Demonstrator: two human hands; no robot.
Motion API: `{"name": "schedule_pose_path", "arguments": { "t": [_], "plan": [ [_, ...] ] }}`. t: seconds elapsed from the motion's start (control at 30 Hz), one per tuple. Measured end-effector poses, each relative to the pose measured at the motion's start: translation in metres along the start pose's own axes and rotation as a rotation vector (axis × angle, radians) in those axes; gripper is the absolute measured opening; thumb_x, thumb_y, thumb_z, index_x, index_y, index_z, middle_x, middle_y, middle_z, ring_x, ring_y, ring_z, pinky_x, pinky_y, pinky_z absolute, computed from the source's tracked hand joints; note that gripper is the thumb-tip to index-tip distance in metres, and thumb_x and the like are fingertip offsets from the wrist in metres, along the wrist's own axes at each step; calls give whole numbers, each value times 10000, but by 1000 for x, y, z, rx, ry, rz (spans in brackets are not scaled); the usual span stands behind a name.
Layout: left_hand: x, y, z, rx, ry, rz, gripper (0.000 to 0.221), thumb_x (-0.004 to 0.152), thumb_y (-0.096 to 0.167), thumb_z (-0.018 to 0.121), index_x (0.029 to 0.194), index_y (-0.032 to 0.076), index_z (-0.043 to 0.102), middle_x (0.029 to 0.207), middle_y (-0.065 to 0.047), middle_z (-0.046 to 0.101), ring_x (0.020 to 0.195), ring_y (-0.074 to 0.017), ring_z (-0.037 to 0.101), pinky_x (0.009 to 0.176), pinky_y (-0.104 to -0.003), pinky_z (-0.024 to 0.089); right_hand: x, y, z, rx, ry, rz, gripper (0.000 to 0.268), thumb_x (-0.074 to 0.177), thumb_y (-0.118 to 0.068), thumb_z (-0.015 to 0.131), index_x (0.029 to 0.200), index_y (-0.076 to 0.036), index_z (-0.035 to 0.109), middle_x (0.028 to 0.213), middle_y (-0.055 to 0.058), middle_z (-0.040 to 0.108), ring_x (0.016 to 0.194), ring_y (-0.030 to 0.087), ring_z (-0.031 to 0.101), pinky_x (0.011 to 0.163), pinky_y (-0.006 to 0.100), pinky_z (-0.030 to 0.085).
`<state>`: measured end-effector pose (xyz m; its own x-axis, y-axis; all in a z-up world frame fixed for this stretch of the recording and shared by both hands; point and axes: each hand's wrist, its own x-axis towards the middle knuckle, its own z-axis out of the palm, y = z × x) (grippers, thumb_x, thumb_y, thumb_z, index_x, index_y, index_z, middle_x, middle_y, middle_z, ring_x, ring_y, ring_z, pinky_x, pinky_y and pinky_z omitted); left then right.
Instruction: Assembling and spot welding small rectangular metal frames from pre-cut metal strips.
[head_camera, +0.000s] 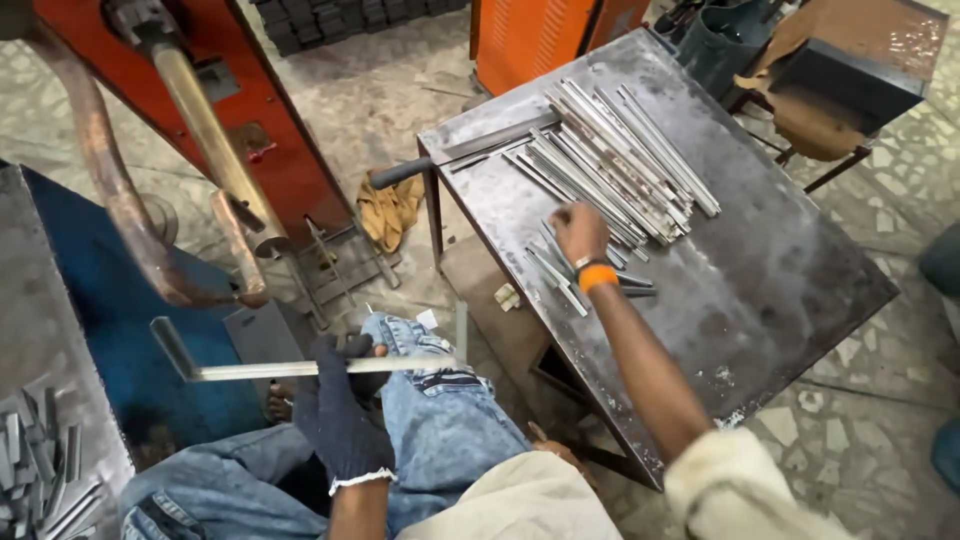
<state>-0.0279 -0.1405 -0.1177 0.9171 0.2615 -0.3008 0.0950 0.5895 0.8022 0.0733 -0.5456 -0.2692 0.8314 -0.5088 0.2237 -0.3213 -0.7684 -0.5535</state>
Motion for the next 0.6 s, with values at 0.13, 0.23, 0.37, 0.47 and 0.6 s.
{"name": "schedule_pose_path", "arguments": {
  "t": [0.13, 0.23, 0.37, 0.47, 0.6],
  "plan": [
    [-17, 16, 14, -3, -27, 78, 331, 1007, 163, 579, 1302, 15, 557, 989, -162, 707, 859, -233, 739, 761, -417, 660, 50, 13, 28, -187, 43, -103, 142, 799, -198, 801, 903, -102, 794, 991, 175, 703, 971, 360, 683, 877, 457, 522],
    [-23, 35, 13, 163, 41, 86, 373, 1013, 197, 549, 1351, 43, 523, 941, -192, 727, 698, -237, 704, 638, -362, 615, 73, 24, 48, -442, 9, -161, 200, 804, -211, 802, 913, -47, 768, 1052, 185, 662, 1040, 384, 635, 908, 501, 492],
    [-20, 51, -9, 239, 92, 226, 315, 1035, 141, 548, 1294, -37, 528, 929, -147, 647, 686, -207, 669, 555, -347, 587, 95, 45, 55, -550, 30, -182, 162, 800, -185, 787, 878, -45, 766, 1070, 190, 671, 1048, 374, 641, 947, 509, 482],
    [-18, 68, -16, 307, 108, 299, 308, 1022, 134, 537, 1290, -18, 533, 892, -152, 682, 632, -201, 670, 530, -328, 571, 97, 22, 17, -417, 97, -193, 105, 845, -156, 759, 872, -57, 737, 987, 187, 694, 942, 382, 670, 867, 513, 501],
    [-17, 77, -35, 271, 89, 323, 235, 1036, 104, 556, 1195, -70, 548, 834, -185, 703, 544, -201, 625, 504, -306, 500, 60, -68, -72, 35, 214, -369, 140, 933, -100, 794, 953, -70, 658, 864, 141, 732, 786, 335, 720, 720, 453, 555]
  ]
}}
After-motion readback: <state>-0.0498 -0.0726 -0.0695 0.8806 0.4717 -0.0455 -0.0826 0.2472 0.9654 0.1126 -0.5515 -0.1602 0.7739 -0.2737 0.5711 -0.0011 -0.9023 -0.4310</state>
